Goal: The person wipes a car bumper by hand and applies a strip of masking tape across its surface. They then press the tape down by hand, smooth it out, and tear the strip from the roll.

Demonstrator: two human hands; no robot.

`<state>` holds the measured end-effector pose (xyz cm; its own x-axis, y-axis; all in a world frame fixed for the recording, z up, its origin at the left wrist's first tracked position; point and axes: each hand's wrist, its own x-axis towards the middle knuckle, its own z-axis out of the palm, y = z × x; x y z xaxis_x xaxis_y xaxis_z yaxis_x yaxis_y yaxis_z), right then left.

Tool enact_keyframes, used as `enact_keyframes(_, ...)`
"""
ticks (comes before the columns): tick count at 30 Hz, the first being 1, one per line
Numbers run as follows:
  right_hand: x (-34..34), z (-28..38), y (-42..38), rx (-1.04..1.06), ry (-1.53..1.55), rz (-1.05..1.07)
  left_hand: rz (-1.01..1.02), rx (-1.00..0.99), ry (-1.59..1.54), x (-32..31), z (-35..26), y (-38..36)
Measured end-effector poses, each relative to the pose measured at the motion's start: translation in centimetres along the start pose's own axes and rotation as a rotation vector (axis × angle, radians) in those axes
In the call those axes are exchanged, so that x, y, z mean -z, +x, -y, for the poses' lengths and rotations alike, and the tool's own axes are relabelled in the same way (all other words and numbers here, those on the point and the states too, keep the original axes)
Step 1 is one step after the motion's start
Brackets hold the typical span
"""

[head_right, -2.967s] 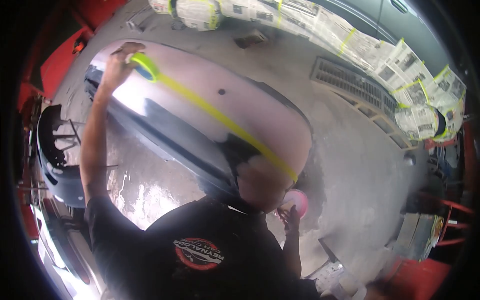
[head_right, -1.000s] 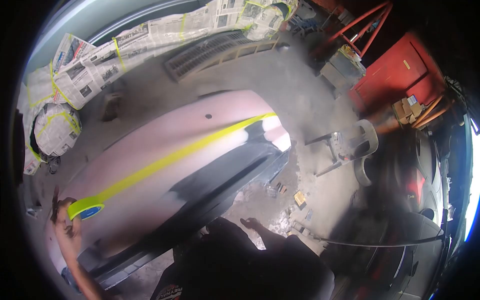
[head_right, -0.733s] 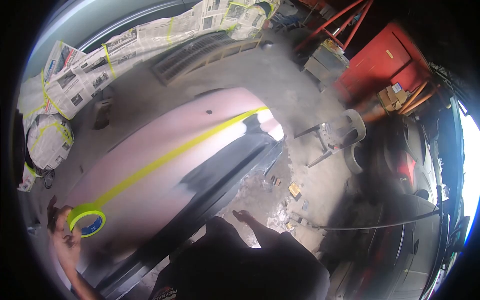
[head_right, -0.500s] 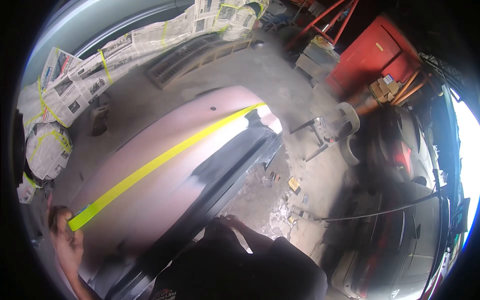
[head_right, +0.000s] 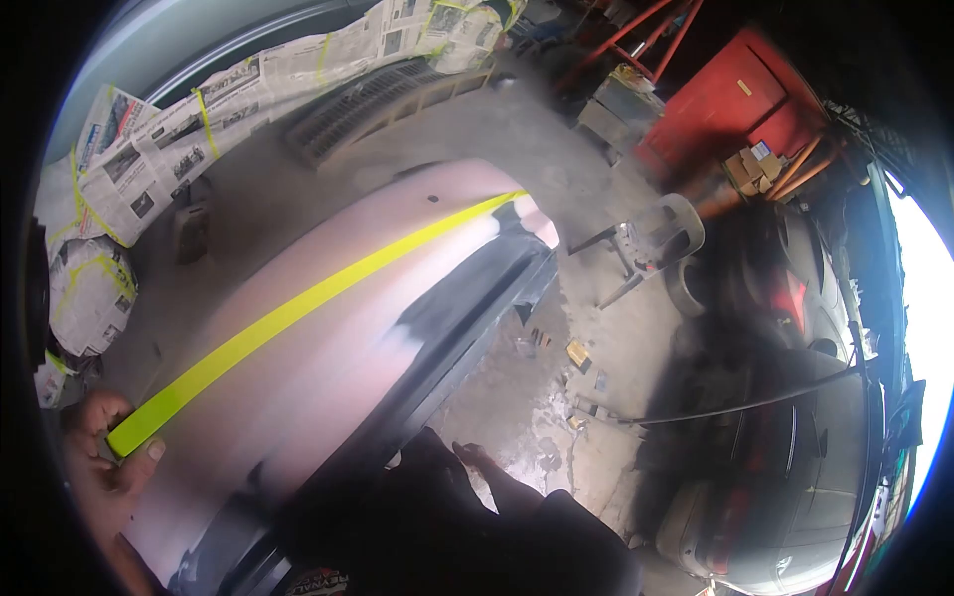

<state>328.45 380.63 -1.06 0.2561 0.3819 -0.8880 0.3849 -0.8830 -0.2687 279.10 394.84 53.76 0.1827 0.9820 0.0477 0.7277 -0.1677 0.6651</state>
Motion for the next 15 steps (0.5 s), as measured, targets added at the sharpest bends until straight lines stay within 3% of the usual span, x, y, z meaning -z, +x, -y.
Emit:
enact_keyframes(4, -0.6, -1.0, -1.0, 0.039, 0.000, 0.010, -0.111, 0.122, 0.185, -1.2, 2.4, -2.3)
enact_keyframes(6, -0.6, -1.0, -0.9, 0.054, -0.026, -0.022, -0.144, 0.079, 0.254, -1.9, 6.0, -4.1)
enact_keyframes(10, 0.6, -0.1, -0.9, 0.055, -0.001, -0.075, -0.019, 0.144, 0.121, -1.0, 8.2, -6.6)
enact_keyframes(12, 1.2, 2.2, -2.2, 0.057, -0.009, -0.092, -0.143, 0.116, 0.184, -1.2, 8.9, -8.0)
enact_keyframes(15, 2.0, 4.0, -2.2, 0.053, -0.020, -0.061, -0.143, 0.166, 0.266, -1.3, 9.2, -9.4)
